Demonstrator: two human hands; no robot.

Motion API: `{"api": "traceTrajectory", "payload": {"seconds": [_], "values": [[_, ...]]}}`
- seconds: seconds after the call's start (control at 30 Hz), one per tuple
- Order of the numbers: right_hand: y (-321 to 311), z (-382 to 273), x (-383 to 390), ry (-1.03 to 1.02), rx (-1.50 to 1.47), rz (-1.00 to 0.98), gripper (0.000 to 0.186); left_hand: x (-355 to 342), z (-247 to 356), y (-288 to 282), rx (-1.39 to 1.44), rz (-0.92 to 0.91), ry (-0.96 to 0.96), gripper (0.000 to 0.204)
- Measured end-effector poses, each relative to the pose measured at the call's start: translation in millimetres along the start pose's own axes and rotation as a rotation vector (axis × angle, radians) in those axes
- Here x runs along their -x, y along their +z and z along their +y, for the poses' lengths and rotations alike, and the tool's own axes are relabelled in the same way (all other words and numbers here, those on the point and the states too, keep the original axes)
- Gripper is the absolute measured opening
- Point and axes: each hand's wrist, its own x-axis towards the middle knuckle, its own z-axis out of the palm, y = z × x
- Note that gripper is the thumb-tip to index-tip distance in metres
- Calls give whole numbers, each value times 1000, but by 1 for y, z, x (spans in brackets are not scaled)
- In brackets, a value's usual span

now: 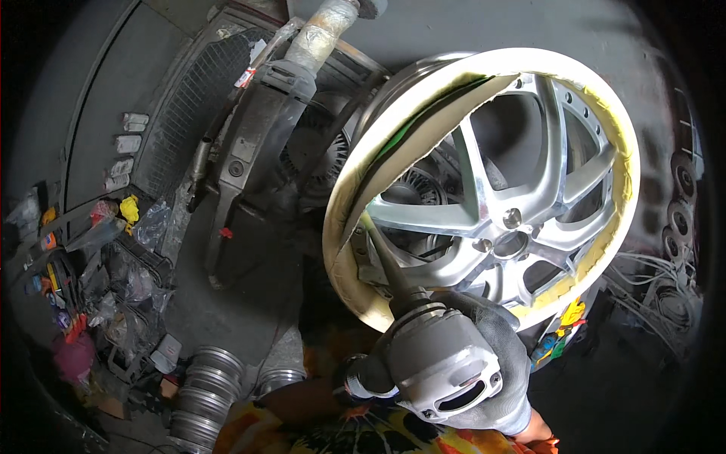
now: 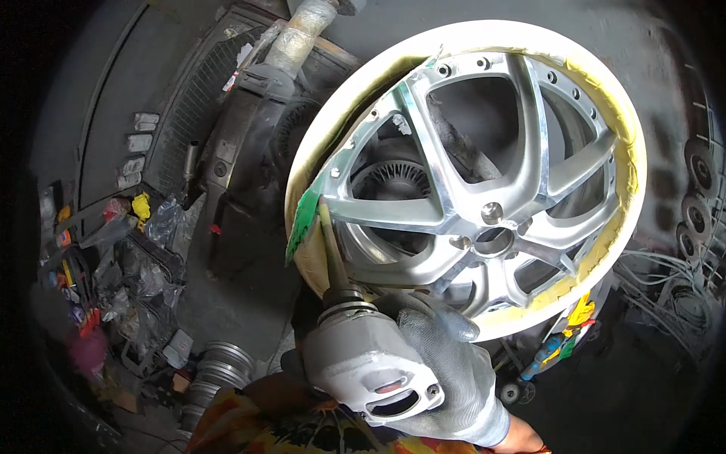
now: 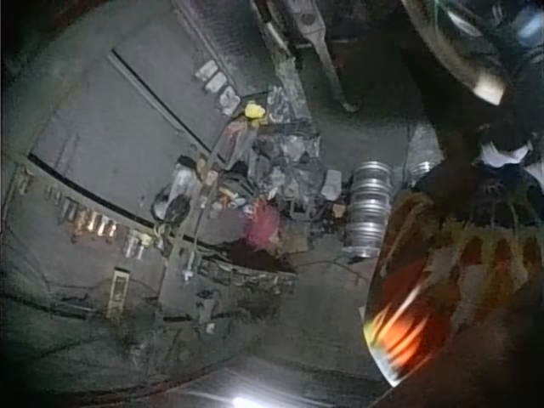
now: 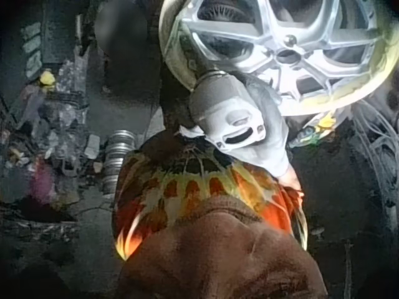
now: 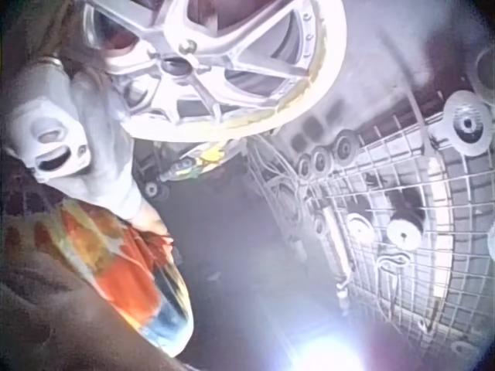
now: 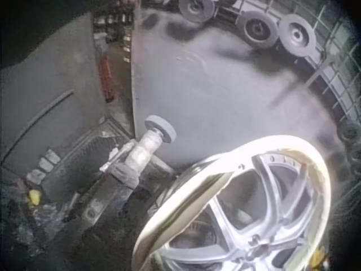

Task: The person uses a handheld power polisher and a die grinder to work on the surface of a silver car wheel mounted on a stand, rotating the wheel by hand and switching between the two tools.

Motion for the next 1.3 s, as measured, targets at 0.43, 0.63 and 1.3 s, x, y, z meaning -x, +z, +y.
{"api": "traceTrajectory", "payload": {"seconds": [0.43,0.63,1.3], "values": [[-7,-10,-7,-7,-105,28,90,1,0,3,12,19,0,68],[-10,-17,-13,75,-138,-13,90,2,1,5,13,35,8,68],[-10,-29,5,168,111,152,76,-4,-2,11,33,41,40,68]]}}
